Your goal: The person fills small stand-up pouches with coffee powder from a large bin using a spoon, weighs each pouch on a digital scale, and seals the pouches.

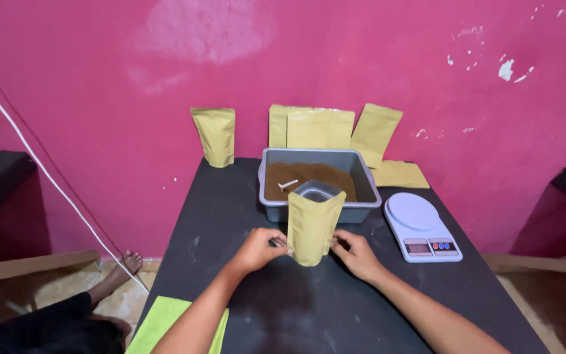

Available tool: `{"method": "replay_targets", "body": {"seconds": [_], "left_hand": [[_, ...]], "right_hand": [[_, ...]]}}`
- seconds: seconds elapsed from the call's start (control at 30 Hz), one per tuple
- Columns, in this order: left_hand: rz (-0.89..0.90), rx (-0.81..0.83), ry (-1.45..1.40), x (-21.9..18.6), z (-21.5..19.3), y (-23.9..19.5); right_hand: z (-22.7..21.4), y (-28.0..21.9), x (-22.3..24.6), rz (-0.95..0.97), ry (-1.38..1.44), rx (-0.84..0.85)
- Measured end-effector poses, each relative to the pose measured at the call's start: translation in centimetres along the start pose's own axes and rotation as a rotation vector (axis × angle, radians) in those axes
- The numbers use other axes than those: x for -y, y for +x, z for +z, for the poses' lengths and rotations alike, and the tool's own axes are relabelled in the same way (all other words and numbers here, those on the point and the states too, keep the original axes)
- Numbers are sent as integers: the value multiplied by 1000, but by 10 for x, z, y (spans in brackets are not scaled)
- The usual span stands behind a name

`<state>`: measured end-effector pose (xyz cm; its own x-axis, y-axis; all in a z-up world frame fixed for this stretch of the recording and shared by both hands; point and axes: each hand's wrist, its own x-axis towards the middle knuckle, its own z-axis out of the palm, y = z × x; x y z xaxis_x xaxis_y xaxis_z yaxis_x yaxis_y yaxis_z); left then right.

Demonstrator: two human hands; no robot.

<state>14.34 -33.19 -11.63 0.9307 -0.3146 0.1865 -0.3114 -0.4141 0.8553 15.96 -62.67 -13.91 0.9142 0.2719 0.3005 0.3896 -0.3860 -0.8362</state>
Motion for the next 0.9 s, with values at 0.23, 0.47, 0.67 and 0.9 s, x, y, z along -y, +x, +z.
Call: {"method": "replay_targets", "body": {"seconds": [0.23, 0.47, 0.67, 0.9], "left_hand": [[30, -20, -16, -2, 1, -3], [239, -314, -41, -35, 4, -7], [49, -41, 6, -2, 9, -6], [132, -74, 114, -3, 14, -2]], "right_hand": [[-5, -9, 27, -30, 39, 59], [-15, -11, 72, -188, -121, -139], [-9, -24, 34, -77, -253, 26], [-19, -18, 32, -71, -186, 63]]}}
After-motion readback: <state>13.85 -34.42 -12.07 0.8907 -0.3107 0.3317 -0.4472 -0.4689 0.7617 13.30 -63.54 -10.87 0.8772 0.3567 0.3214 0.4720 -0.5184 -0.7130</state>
